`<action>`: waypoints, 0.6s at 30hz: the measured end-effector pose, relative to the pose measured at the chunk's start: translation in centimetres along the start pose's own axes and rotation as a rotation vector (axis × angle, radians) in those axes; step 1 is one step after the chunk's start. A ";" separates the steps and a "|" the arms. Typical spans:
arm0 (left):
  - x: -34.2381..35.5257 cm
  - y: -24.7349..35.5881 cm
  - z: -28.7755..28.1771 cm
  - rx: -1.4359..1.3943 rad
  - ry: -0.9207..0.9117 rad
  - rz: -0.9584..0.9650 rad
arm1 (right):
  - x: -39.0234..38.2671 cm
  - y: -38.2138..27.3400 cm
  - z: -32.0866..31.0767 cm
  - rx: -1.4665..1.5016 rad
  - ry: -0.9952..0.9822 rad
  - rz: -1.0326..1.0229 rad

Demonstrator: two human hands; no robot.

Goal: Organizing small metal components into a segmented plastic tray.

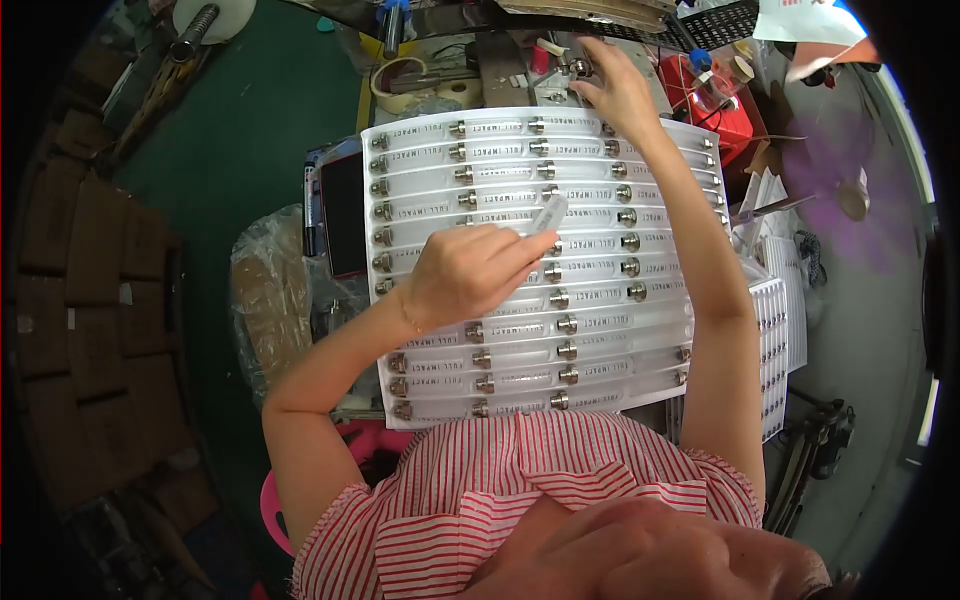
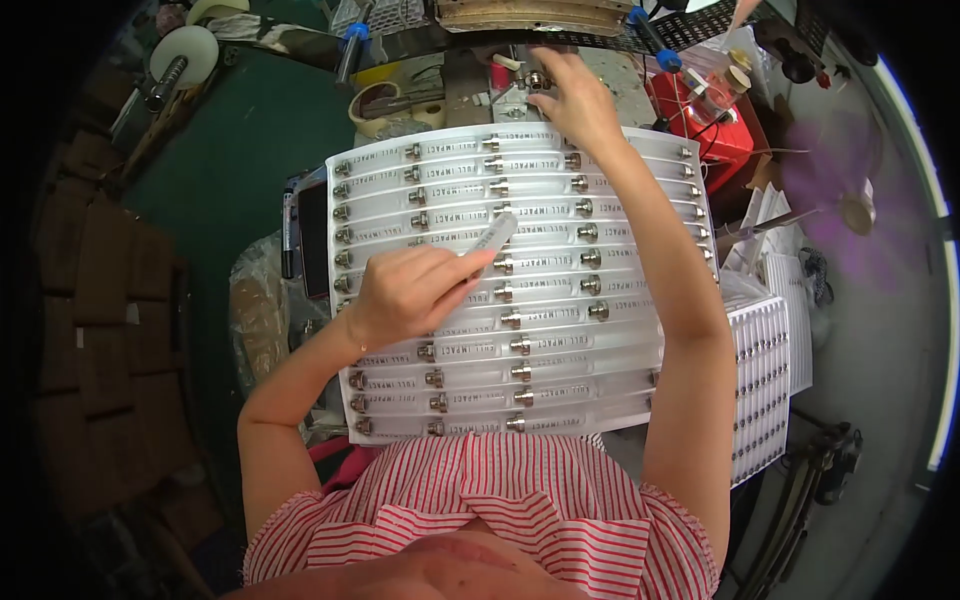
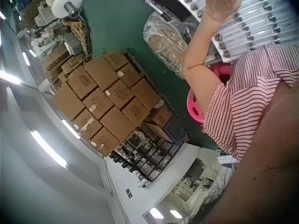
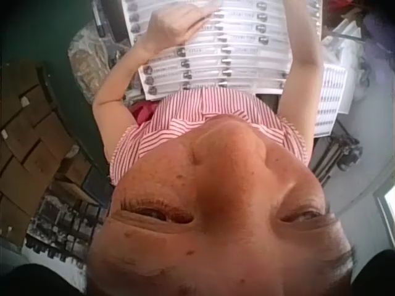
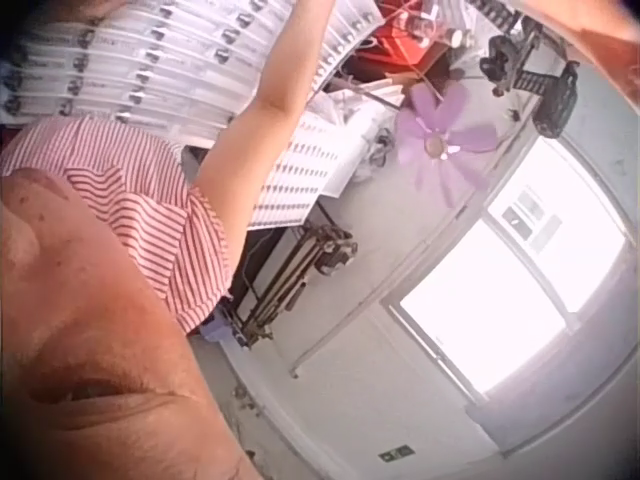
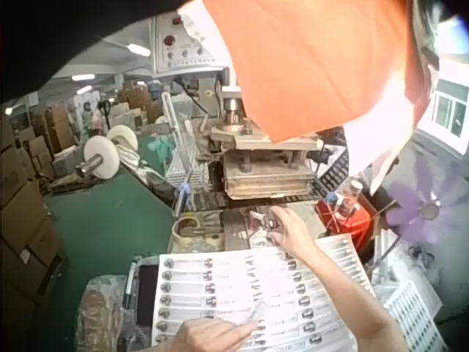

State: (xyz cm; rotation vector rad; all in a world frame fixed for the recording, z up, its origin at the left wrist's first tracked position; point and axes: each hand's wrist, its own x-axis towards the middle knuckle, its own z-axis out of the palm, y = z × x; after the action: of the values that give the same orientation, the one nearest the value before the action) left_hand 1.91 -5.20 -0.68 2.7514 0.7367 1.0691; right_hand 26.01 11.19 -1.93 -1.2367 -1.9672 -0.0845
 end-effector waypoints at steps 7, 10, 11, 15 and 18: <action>-1.4 -1.0 0.9 -0.059 0.126 -0.087 | 2.6 0.3 -0.1 0.114 -0.324 0.204; -1.1 -1.3 0.9 -0.085 0.134 -0.096 | 2.4 1.5 0.7 0.095 -0.375 0.153; -1.2 -1.2 0.8 -0.079 0.102 -0.115 | 2.1 1.9 1.2 0.140 -0.283 0.184; -1.3 -0.9 0.6 -0.076 0.062 -0.138 | 1.5 2.9 1.7 0.134 -0.227 0.180; -1.1 -1.0 0.9 -0.088 0.062 -0.133 | 1.6 3.4 1.3 0.141 -0.245 0.142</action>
State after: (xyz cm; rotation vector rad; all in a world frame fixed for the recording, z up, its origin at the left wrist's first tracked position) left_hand 1.38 -4.77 -2.31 2.5672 0.8465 1.1350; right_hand 27.62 14.75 -2.90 -1.3403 -2.0443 0.2854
